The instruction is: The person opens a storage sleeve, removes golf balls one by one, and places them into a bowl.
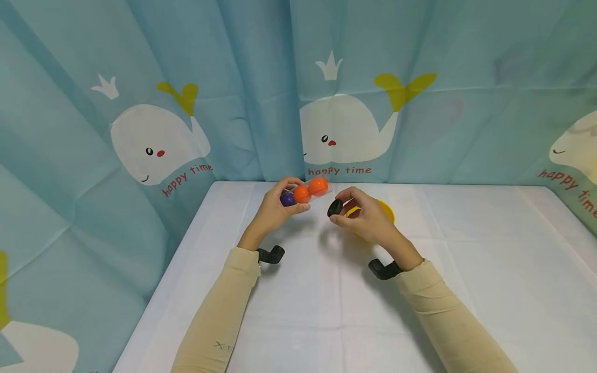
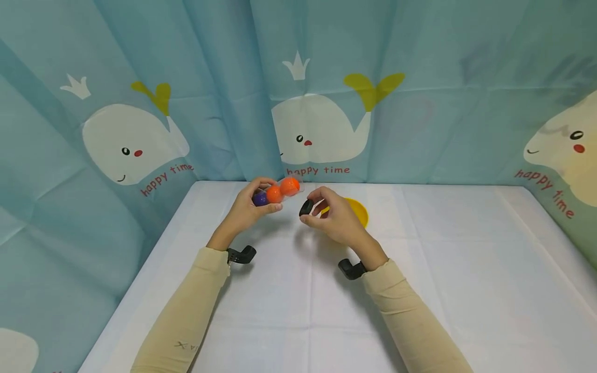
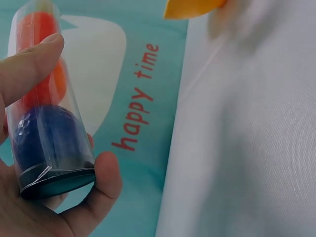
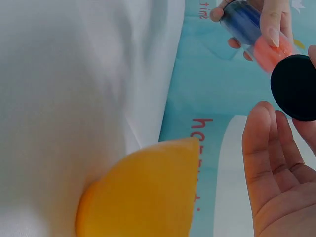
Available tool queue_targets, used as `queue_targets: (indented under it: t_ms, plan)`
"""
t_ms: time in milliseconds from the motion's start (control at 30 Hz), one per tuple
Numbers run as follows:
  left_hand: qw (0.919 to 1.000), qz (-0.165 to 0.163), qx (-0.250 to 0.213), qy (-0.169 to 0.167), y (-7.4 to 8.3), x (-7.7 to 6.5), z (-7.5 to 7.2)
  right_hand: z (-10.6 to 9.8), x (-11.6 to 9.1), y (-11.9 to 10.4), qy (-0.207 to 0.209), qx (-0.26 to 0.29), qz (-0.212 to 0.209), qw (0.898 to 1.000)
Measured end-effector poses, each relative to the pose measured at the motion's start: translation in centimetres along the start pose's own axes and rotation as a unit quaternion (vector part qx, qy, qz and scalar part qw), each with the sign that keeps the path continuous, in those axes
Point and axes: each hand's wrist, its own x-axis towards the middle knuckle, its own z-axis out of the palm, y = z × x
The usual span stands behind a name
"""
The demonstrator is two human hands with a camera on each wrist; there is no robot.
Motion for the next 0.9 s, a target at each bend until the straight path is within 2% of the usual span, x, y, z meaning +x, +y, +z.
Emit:
queue_targets:
  t_ms: [233,900]
  plan:
    - [1.0000,0.001,0.007,0.005,0.2,0.0,-0.3,0.6,-0.1,-0.2,-0.001,-0.004,-0.002,1.000]
    - [0.9998,-0.007,0.010,0.017,0.0,-0.1,-0.9,3.7,-0.3,0.2,-0.018,0.053,0.027,0.998]
